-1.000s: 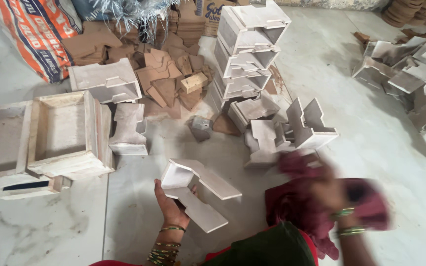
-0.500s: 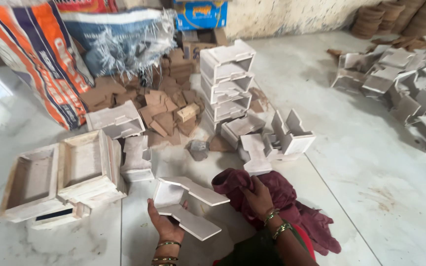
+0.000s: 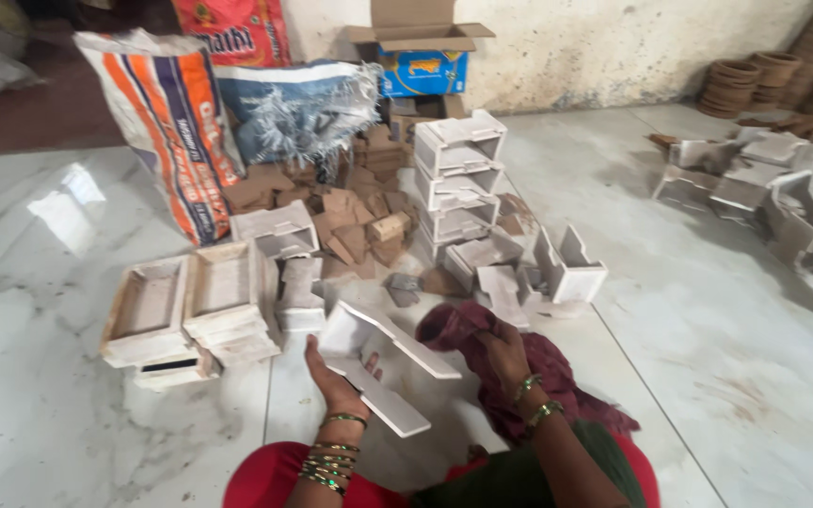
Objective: The person sits on the floor and wipes white wooden box-like components one at a time with a maroon cloth, turning each piece to clean its surfaces, then sets it aside near a stack of similar finished pieces.
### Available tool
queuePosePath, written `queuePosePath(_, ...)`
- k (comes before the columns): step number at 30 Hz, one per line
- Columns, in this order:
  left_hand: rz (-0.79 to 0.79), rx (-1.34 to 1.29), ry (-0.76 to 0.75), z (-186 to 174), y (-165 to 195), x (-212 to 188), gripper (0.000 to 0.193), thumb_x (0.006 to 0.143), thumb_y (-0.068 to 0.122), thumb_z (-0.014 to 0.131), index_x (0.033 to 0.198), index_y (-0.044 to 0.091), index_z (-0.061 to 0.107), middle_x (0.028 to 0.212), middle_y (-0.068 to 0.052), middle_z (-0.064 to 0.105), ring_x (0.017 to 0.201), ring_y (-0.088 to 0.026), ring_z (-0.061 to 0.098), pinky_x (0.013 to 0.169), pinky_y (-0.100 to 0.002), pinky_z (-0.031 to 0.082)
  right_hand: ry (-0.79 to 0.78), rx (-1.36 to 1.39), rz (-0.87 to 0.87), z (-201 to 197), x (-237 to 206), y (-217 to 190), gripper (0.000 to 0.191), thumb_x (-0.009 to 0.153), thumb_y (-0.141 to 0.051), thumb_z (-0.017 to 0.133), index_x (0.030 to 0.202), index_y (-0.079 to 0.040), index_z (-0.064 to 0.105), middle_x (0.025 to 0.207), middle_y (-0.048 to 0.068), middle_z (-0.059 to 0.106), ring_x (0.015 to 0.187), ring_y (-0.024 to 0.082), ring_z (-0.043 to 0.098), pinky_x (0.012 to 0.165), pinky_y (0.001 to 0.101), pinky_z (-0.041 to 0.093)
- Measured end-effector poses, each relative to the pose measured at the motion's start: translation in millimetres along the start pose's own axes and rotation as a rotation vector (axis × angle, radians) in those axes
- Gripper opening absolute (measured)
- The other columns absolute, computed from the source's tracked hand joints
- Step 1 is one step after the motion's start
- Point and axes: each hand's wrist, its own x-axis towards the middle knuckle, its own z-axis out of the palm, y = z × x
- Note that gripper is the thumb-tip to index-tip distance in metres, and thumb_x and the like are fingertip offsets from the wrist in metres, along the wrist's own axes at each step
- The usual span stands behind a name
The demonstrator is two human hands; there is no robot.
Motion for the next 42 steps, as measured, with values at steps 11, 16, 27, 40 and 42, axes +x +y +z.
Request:
queuePosePath(11, -0.049, 0.07, -0.008, -44.9, -31.8, 61.7, 0.092, 0.067, 0.083, 0.054, 0.136, 0.022, 0.059, 0.128, -0.005, 0.06, 0.101, -0.035, 0.06, 0.077, -0.044, 0.045, -0.072, -0.038, 0.097, 12.6, 8.8, 59.7, 0.029, 0.088, -0.012, 0.074, 0.11, 0.006, 0.07, 0.096, 0.006, 0.073, 0.086, 0.013, 0.065, 0.077, 0.0297, 0.051)
queuePosePath(16, -0.065, 0.019, 0.046, -69.6, -42.9, 70.9, 0.086, 0.073, 0.076, 0.052, 0.132, 0.014, 0.058, 0.12, -0.01, 0.062, 0.093, -0.04, 0.066, 0.075, -0.047, 0.05, -0.202, 0.235, 0.203, 22.1, 2.3, 68.1, 0.03, 0.088, -0.012, 0.064, 0.116, -0.002, 0.071, 0.106, 0.001, 0.075, 0.098, 0.011, 0.068, 0.091, 0.0284, 0.05)
queuePosePath(27, -0.009, 0.028, -0.076, -76.8, -68.6, 79.4, 0.079, 0.085, 0.072, 0.055, 0.126, 0.005, 0.064, 0.106, -0.012, 0.065, 0.084, -0.028, 0.068, 0.078, -0.042, 0.054, -0.374, -0.149, 0.084, 1.6, -25.9, 94.0, 0.04, 0.1, -0.026, 0.058, 0.125, 0.002, 0.072, 0.113, 0.007, 0.075, 0.103, 0.018, 0.065, 0.094, 0.0347, 0.05)
queuePosePath(40, 0.256, 0.559, -0.272, -70.6, -94.3, 82.1, 0.056, 0.082, 0.043, 0.072, 0.128, 0.015, 0.059, 0.111, -0.002, 0.064, 0.104, -0.012, 0.061, 0.088, -0.03, 0.05, -0.379, -0.066, -0.188, 38.1, -9.6, 121.1, 0.052, 0.104, -0.028, 0.046, 0.145, 0.003, 0.054, 0.145, 0.015, 0.063, 0.134, 0.025, 0.056, 0.113, 0.0336, 0.038)
queuePosePath(42, 0.293, 0.544, -0.363, -75.3, -99.4, 81.3, 0.051, 0.084, 0.04, 0.073, 0.122, 0.009, 0.061, 0.101, -0.004, 0.064, 0.093, -0.014, 0.061, 0.079, -0.031, 0.049, -0.361, 0.142, 0.003, 42.6, -10.0, 120.9, 0.049, 0.105, -0.024, 0.048, 0.14, 0.007, 0.059, 0.135, 0.021, 0.066, 0.123, 0.03, 0.059, 0.105, 0.0391, 0.043)
